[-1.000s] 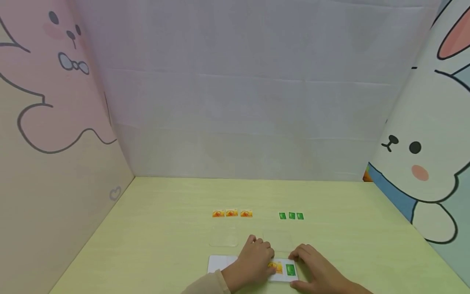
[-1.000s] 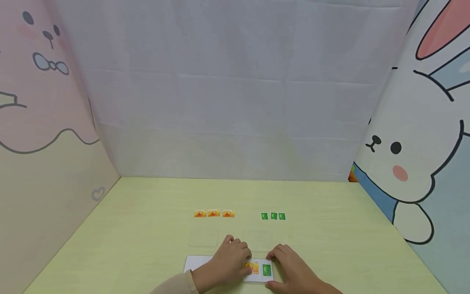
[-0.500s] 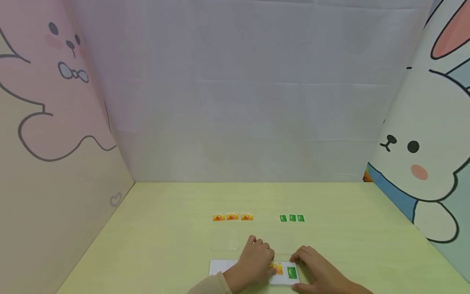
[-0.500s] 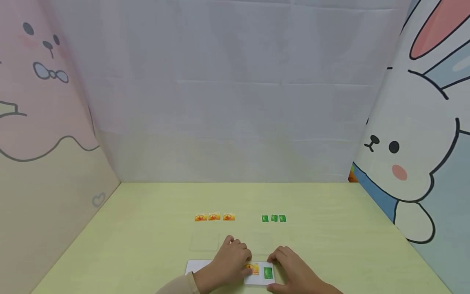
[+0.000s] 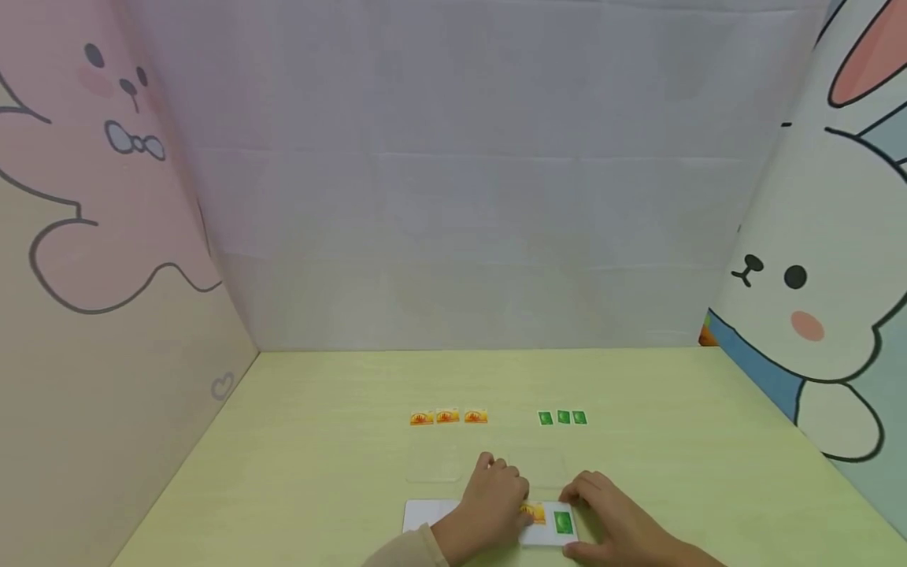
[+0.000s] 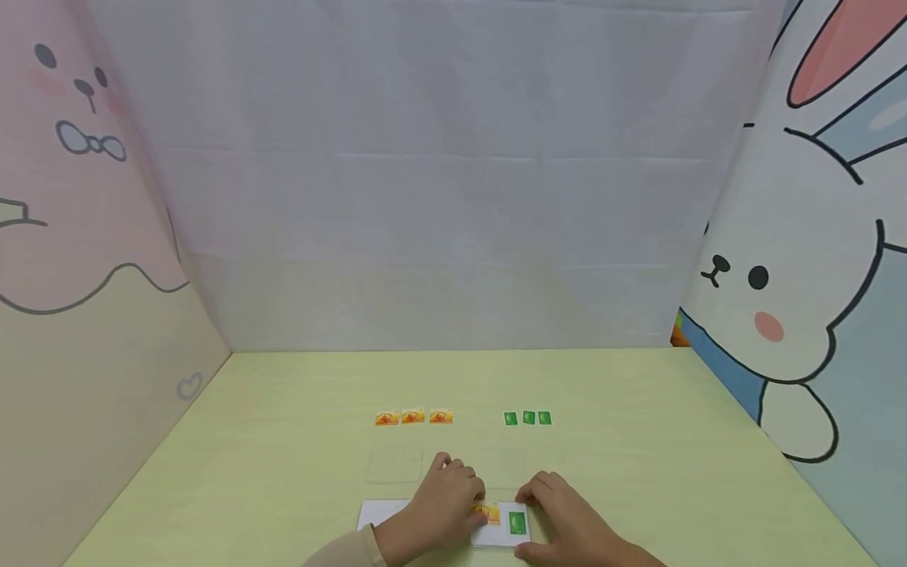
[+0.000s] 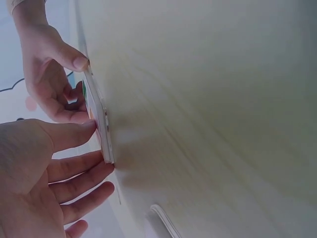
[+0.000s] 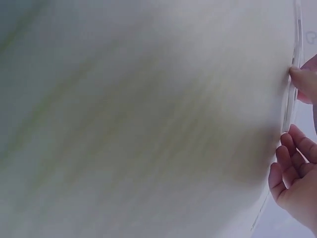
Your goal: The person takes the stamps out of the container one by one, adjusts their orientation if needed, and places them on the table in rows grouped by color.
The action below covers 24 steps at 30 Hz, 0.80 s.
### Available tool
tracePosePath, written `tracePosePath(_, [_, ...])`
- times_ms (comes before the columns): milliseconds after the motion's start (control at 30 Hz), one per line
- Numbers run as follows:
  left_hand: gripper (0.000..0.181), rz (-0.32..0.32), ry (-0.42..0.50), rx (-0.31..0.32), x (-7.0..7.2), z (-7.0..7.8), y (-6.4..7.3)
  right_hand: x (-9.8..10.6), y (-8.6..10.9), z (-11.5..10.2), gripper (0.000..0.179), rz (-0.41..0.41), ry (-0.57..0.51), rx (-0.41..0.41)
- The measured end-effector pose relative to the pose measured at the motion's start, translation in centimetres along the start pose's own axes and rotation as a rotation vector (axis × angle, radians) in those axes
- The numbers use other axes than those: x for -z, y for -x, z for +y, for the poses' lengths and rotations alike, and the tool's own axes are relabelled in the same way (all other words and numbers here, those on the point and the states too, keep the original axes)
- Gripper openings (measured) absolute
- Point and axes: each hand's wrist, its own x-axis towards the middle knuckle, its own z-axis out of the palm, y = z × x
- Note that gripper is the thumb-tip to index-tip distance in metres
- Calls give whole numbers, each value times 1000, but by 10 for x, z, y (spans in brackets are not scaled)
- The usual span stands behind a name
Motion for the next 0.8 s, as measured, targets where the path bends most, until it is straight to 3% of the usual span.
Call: tracePosePath(800, [24,-23,51,30,4,0,1,9,-5,-9,51,-74,-46,-101])
